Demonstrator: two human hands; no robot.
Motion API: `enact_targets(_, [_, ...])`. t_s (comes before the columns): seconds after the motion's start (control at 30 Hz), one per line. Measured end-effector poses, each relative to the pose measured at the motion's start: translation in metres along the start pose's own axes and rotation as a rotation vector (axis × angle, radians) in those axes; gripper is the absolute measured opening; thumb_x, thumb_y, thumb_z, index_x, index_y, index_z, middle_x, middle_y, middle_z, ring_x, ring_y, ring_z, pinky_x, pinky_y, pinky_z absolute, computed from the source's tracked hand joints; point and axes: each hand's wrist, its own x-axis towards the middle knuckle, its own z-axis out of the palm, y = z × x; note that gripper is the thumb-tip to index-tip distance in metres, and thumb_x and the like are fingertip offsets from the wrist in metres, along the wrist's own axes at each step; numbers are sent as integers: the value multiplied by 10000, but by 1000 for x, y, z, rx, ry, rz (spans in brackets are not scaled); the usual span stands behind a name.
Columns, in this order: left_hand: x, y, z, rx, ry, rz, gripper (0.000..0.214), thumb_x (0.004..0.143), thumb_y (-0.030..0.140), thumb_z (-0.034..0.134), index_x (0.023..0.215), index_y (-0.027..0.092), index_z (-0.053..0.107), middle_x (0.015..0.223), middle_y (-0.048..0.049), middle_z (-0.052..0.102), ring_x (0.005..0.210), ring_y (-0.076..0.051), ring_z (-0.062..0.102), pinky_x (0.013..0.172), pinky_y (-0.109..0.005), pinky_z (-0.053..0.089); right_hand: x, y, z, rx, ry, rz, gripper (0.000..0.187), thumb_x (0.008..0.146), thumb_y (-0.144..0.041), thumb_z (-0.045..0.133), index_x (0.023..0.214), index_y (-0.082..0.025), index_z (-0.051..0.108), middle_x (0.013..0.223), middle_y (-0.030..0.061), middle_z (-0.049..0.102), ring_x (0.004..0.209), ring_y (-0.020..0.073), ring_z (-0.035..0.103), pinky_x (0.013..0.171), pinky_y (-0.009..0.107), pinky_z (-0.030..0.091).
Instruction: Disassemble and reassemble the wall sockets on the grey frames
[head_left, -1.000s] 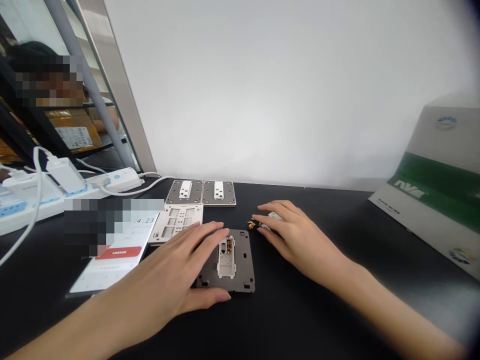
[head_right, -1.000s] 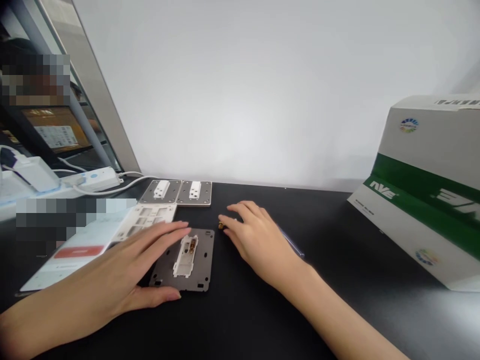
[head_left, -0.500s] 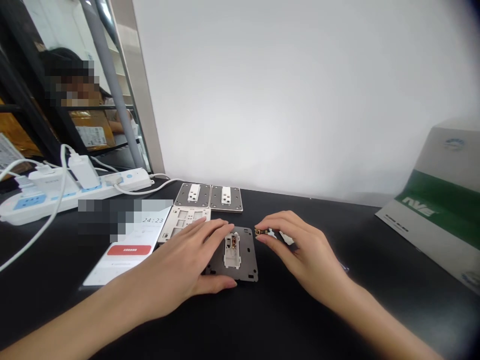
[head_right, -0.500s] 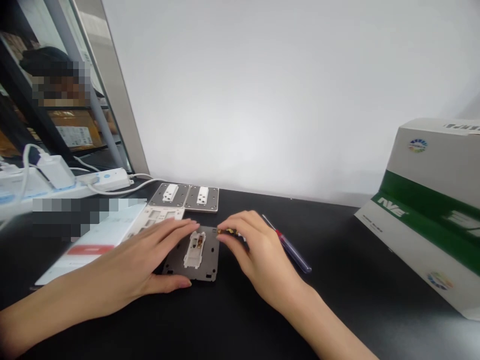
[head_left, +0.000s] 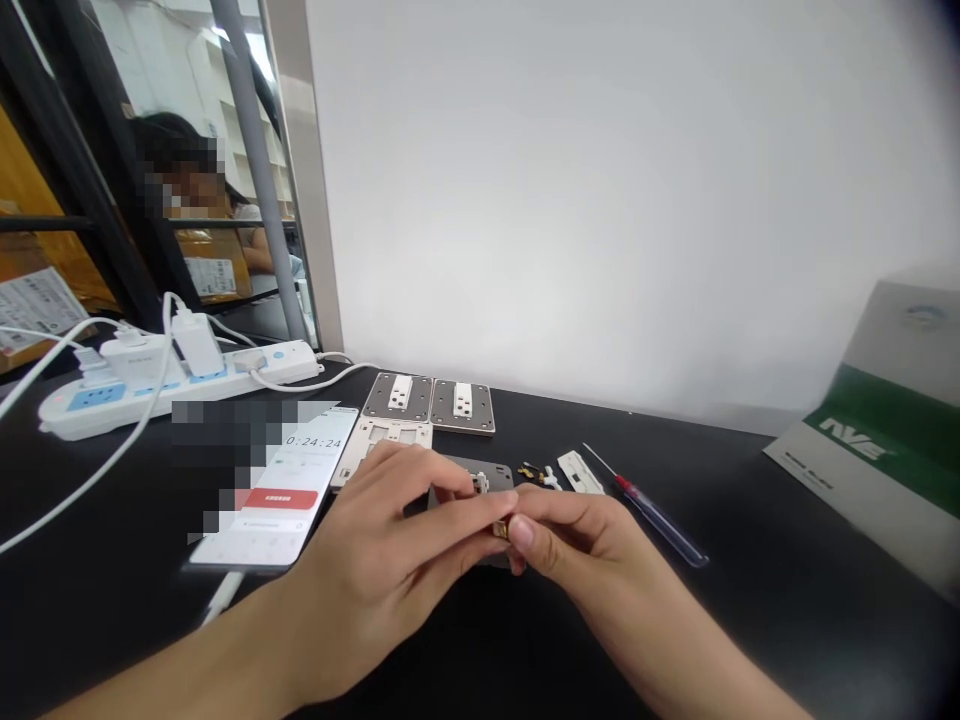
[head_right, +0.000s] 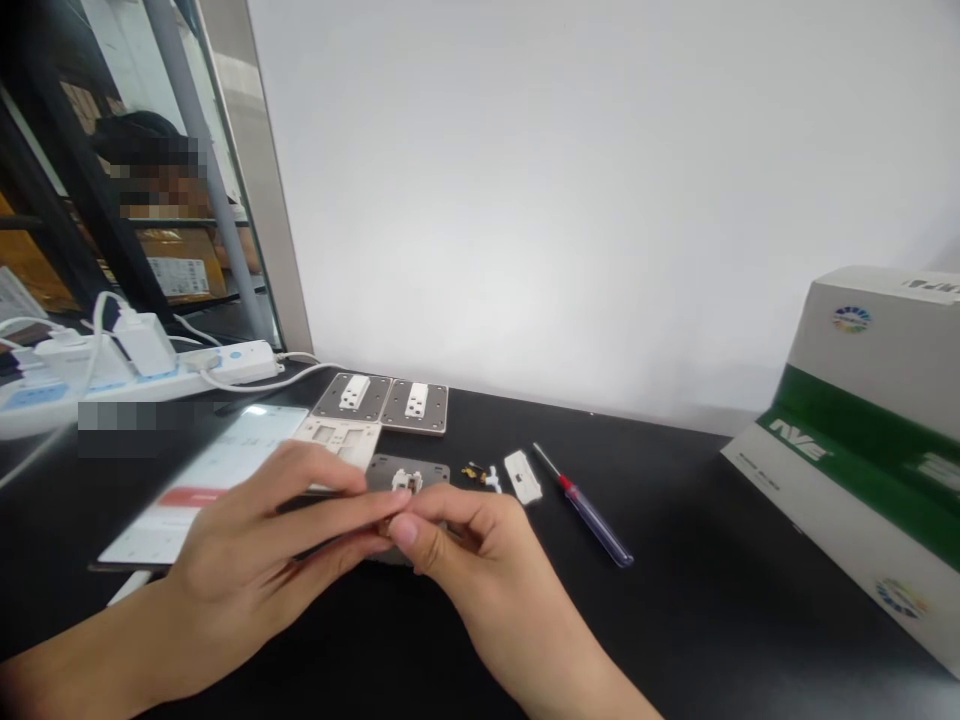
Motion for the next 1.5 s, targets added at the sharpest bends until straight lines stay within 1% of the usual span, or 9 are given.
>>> enact_targets(0.07, [-2,-1,2,-13,47,35,435,895,65,602,1263,293,558,928,-3,573,835,-145,530,747,-288,480,1,-3,1,29,-21,12,197,878,-305,633,733,-201,718,723,-15,656,705,114,585,726,230,505])
enact_targets(0.17, [-2,-1,4,-41,95,75,382,871,29,624,1192,236,618,899,-6,578,799,-137,521,713,-285,464,2,-6,-7,-92,-12,29,187,858,-353,651,778,-202,727,783,-1,691,756,137,621,728,242,507])
enact_targets(0.23, [-3,0,4,-46,82,52,297,872,31,621,1112,205,646,904,-5,580,798,-128,527,732,-281,457,3,-6,-24,-349,134,-39,200,863,-389,639,846,-215,736,812,8,700,764,150,628,693,251,499])
enact_targets(0.33, [-6,2,3,-15,-3,-1,232,887,56,606,1069,195,645,941,-10,586,836,-132,533,786,-289,441,6,3,-56,-953,453,-247,199,892,-361,600,926,-214,730,816,23,660,718,157,598,653,288,476])
enact_targets(0.37, [-7,2,4,-2,-32,-4,225,892,64,600,1072,194,641,950,-13,589,846,-137,532,794,-294,434,7,8,-66,-1127,455,-255,206,911,-332,570,956,-204,725,831,33,647,737,166,591,666,304,477])
enact_targets(0.43, [-9,1,4,19,-77,6,216,902,74,586,1078,189,636,953,-17,596,856,-148,527,805,-305,419,9,17,-77,-1252,387,-225,194,910,-283,562,954,-192,728,827,45,629,762,184,581,673,323,480])
enact_targets(0.6, [-10,-2,8,49,-88,31,198,911,76,572,1065,182,638,933,-12,607,854,-152,525,836,-311,400,13,31,-72,-1331,237,-176,197,907,-254,563,994,-183,725,834,59,614,811,215,558,690,358,496])
enact_targets(1.2, [-8,-15,13,131,-260,5,148,957,151,527,1044,218,627,902,3,609,810,-165,532,769,-354,393,14,30,-64,-1543,120,-309,165,900,-157,564,887,-153,729,788,65,609,776,228,507,672,393,465])
enact_targets(1.5, [-5,-17,14,101,-229,-47,151,950,161,543,1046,229,638,912,10,623,818,-153,557,784,-345,411,18,34,-61,-1598,137,-374,155,871,-100,566,866,-126,719,769,74,612,758,235,529,649,382,453])
